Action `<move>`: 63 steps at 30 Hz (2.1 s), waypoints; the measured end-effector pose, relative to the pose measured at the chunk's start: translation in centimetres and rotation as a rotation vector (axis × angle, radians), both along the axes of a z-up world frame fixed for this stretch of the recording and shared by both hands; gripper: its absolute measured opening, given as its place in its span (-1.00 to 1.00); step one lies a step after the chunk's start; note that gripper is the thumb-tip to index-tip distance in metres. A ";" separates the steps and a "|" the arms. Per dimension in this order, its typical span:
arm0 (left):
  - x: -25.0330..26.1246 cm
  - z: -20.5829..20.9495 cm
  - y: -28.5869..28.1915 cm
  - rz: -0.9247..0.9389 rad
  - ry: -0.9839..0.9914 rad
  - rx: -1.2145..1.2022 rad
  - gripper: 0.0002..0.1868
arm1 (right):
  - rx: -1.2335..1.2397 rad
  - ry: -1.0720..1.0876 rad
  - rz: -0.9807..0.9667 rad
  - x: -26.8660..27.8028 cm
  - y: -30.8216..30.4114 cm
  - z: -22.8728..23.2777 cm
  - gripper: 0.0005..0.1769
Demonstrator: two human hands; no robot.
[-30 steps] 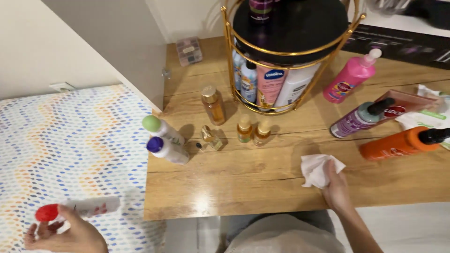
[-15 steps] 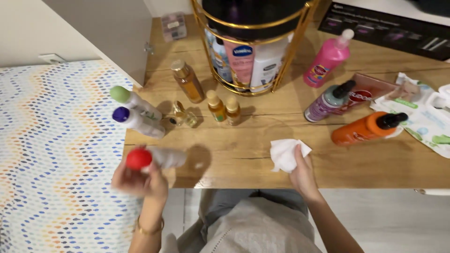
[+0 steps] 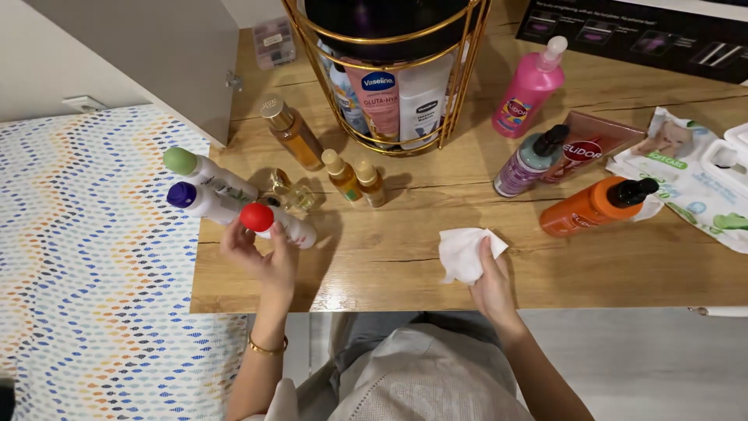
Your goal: Cleaning and organizing skincare and cosmetic bottles on a vanity desk.
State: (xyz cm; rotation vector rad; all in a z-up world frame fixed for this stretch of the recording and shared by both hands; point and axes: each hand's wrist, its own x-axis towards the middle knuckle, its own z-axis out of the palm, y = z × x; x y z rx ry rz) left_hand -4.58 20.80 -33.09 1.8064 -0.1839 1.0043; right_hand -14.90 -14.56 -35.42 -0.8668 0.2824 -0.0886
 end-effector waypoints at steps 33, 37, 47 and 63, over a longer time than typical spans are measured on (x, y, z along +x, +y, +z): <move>-14.6 8.1 -17.4 -1.785 -0.533 -0.308 -0.78 | 0.034 -0.031 -0.107 -0.8 -0.1 -1.2 -0.46; -15.1 9.0 -16.7 -1.972 -0.259 -0.156 -0.71 | 0.026 -0.058 -0.105 -1.4 0.0 -1.4 -0.47; -16.1 9.6 -17.8 -2.075 -0.240 0.004 -0.58 | -0.028 -0.158 -0.076 -2.0 -0.1 -1.7 -0.47; -13.3 9.0 -19.9 -1.136 -0.077 -0.034 -0.60 | -0.551 -0.492 -0.953 -4.6 -13.1 2.6 -0.40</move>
